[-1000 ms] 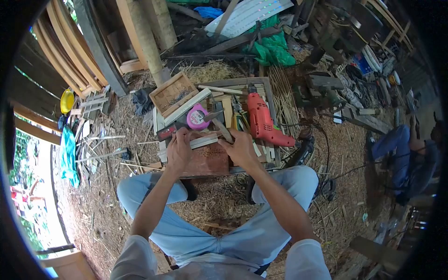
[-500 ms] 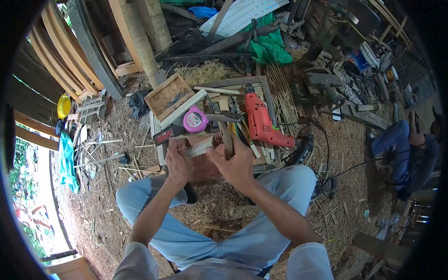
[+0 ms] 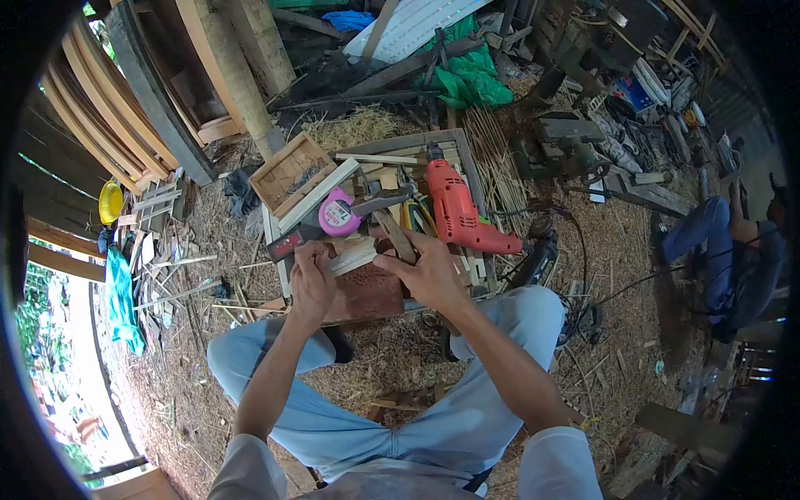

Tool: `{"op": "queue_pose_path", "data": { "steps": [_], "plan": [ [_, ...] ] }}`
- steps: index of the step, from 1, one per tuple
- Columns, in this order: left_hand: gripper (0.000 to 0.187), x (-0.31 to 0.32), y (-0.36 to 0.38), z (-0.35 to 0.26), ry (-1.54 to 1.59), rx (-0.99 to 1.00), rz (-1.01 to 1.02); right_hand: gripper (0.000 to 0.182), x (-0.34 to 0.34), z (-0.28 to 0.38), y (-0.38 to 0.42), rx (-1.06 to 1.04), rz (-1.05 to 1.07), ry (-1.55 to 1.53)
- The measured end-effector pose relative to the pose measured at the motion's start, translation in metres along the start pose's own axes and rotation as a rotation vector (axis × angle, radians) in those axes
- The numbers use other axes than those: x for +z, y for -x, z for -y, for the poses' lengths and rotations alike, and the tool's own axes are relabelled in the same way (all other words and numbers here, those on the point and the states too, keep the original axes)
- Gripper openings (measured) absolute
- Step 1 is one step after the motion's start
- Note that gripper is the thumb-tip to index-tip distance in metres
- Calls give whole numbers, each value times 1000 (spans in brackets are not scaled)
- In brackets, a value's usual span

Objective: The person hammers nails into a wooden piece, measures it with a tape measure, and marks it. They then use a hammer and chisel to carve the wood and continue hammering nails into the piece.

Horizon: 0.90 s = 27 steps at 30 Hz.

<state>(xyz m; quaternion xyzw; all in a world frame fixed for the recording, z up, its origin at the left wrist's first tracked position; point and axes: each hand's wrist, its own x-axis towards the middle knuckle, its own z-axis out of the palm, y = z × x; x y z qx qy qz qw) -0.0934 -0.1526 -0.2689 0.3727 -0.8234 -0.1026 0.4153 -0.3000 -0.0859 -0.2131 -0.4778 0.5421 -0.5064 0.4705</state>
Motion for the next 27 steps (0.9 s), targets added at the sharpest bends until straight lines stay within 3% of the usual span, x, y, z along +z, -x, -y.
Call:
{"op": "queue_pose_path", "data": {
  "steps": [27],
  "plan": [
    [24,6,2,3,-29,-66,34,25,10,-15,-5,-20,-229,116]
  ]
}}
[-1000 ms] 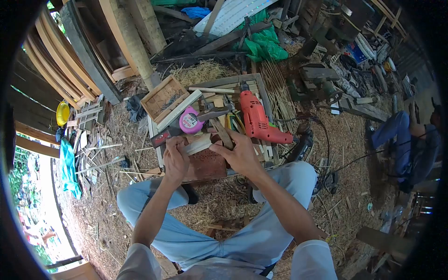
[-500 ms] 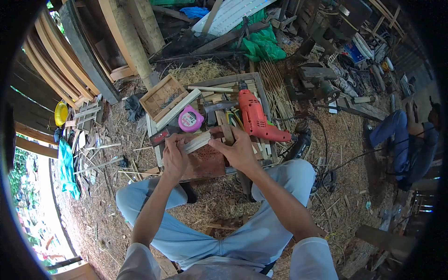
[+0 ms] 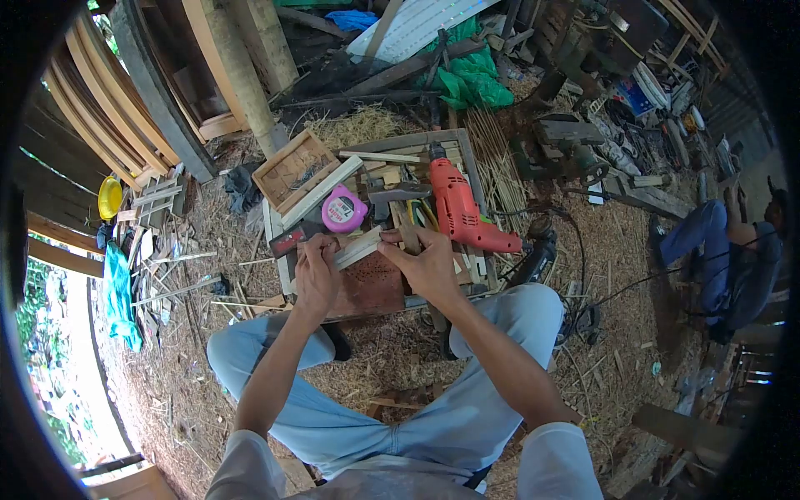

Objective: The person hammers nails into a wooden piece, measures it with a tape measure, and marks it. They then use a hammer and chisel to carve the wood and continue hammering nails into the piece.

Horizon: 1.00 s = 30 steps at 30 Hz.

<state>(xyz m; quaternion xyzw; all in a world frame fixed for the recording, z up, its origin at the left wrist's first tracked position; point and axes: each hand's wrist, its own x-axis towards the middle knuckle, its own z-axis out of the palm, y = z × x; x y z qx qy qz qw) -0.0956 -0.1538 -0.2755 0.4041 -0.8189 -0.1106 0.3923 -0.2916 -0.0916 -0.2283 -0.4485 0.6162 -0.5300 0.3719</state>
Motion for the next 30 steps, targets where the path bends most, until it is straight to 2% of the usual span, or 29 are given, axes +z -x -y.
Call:
{"op": "queue_pose_path", "data": {
  "steps": [7,9,16,18,25,28,30],
  "plan": [
    [27,0,0,-1,-41,-7,17,25,1,6,-2,-5,-1,-41],
    [27,1,1,-1,-39,-14,19,26,-1,18,0,117,27,-29],
    [26,3,3,1,-23,-50,57,25,-2,9,-2,154,49,19],
    [28,3,2,0,-16,-48,42,25,0,-2,-5,20,20,42],
    [32,3,1,-2,-8,-43,34,25,0,-2,-6,12,12,51],
    [30,4,0,0,-66,48,-4,26,-3,4,-7,89,36,62],
    [30,3,1,-1,-59,34,17,26,-4,5,-8,183,39,92]
  ]
}}
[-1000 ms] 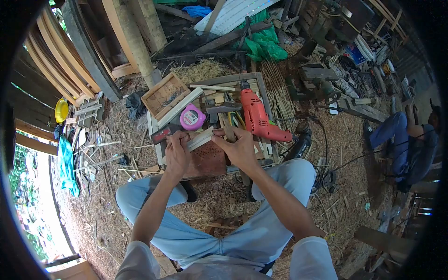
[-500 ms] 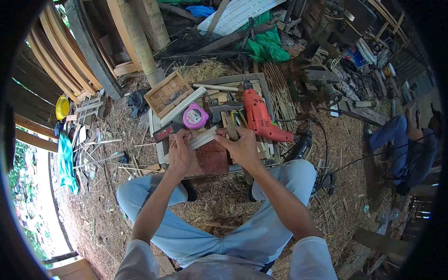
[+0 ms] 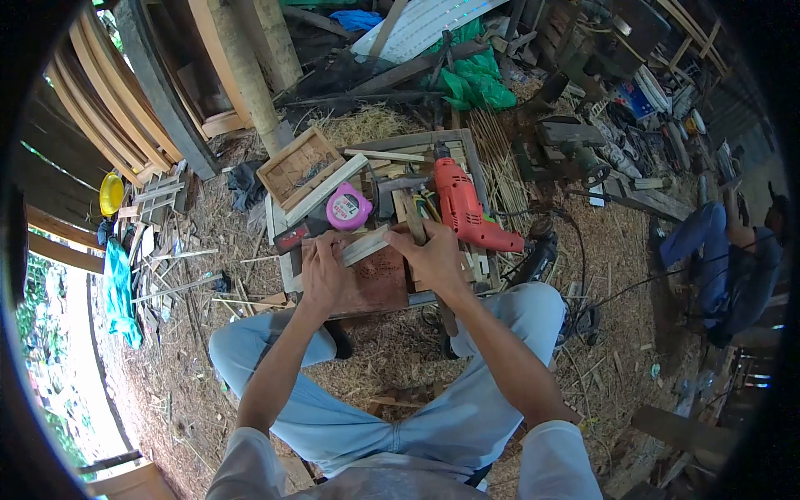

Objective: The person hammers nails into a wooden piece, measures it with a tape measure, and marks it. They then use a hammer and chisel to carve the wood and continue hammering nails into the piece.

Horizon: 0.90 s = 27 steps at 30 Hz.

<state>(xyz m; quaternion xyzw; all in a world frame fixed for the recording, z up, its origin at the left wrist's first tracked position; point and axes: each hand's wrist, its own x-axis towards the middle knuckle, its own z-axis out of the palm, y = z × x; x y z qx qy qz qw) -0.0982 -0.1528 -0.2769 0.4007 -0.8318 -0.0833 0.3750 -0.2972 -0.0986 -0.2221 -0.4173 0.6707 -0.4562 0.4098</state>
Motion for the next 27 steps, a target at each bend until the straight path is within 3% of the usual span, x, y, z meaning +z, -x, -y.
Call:
{"op": "queue_pose_path", "data": {
  "steps": [4,6,8,10,11,13,15,27],
  "plan": [
    [21,-4,-3,-8,-3,-48,-6,27,-3,-7,-9,-64,18,-23],
    [16,-7,-11,-9,-16,9,-58,27,-2,-10,-14,-210,35,56],
    [12,-10,-17,-12,-25,69,-105,27,-2,-8,-13,-183,31,111],
    [9,-11,-21,-14,411,-351,-5,26,-1,-8,-13,-149,22,162],
    [9,-10,-23,-12,410,-337,14,26,1,-12,-16,-132,30,174],
    [14,-6,-26,-6,669,-530,114,25,4,-19,-18,-110,26,173],
    [15,2,-25,-9,698,-529,140,24,5,-23,-19,-195,18,149],
    [14,9,-29,-23,554,-526,209,23,2,-30,-24,-111,1,123]
  ]
}}
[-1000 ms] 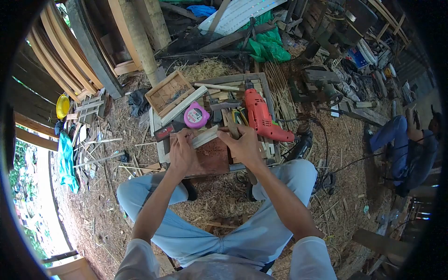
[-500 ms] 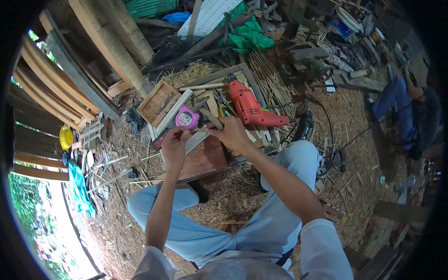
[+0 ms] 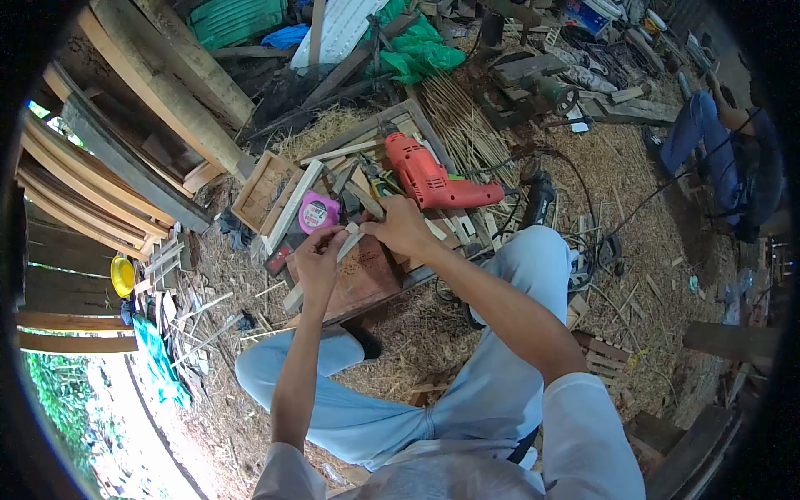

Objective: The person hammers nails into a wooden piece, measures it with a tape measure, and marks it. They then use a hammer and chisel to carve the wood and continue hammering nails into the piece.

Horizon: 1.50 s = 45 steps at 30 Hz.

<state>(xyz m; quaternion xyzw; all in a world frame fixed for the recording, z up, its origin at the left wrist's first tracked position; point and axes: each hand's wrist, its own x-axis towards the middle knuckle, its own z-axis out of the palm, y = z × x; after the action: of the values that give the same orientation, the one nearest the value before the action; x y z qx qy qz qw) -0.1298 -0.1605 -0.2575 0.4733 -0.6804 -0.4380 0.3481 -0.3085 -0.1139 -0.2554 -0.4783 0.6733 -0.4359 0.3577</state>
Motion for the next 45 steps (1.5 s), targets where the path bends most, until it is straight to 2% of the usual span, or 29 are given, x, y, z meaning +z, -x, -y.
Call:
{"op": "queue_pose_path", "data": {
  "steps": [9,23,25,28,45],
  "plan": [
    [15,1,-1,3,-15,36,5,25,0,-4,-2,54,7,-82],
    [14,0,0,5,-48,64,5,25,2,-3,-2,47,-6,-45],
    [13,2,-1,5,-41,118,-30,25,2,-2,-2,40,-11,-49],
    [14,0,0,2,-43,67,4,24,1,0,-2,64,1,-58],
    [14,-1,-1,4,-26,59,19,23,4,-6,-4,17,-11,-65]
  ]
}}
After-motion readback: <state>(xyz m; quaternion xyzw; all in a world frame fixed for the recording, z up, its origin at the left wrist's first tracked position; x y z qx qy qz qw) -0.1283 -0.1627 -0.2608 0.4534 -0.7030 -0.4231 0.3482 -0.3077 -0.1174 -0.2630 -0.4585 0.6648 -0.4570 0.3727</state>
